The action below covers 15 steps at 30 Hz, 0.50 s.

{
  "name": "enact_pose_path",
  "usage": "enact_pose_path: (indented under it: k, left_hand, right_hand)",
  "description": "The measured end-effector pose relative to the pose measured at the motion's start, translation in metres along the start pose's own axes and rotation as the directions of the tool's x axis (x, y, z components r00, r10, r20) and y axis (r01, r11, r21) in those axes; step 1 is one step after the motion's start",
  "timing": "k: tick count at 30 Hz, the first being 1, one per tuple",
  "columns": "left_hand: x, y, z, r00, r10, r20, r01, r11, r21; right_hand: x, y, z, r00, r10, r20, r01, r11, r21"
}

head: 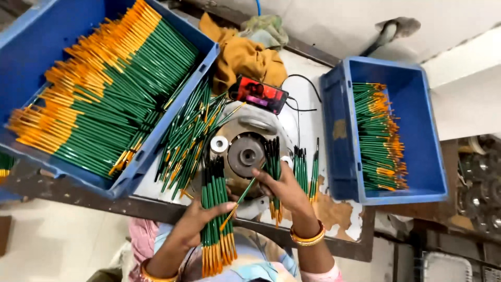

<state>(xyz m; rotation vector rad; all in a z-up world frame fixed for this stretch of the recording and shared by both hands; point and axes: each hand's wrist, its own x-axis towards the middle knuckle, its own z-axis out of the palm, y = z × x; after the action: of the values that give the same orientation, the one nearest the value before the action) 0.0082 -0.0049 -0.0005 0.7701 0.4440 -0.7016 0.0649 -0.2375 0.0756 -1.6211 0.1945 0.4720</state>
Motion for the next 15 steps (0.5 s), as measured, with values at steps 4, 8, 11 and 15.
enact_pose_path:
  k: [4,8,11,15]
  left_hand:
    - [-0.007,0.009,0.008,0.990,0.104,0.098,-0.106,0.994,0.015]
    - [-0.012,0.016,0.009,0.990,0.085,0.111,-0.087,0.996,0.011]
    - [-0.011,0.013,0.008,0.986,0.112,0.126,-0.113,0.994,-0.001]
    - [-0.011,0.017,0.009,0.978,0.150,0.144,-0.161,0.985,0.068]
  right_hand:
    - [0.006,0.006,-0.004,0.999,-0.044,-0.014,0.043,0.998,-0.056]
    - [0.005,0.004,0.000,0.997,-0.073,-0.015,0.074,0.997,0.040]
    - [0.004,0.009,0.001,0.995,-0.101,-0.012,0.101,0.992,0.079]
    - [0.002,0.011,0.007,0.995,-0.082,-0.063,0.091,0.983,0.158]
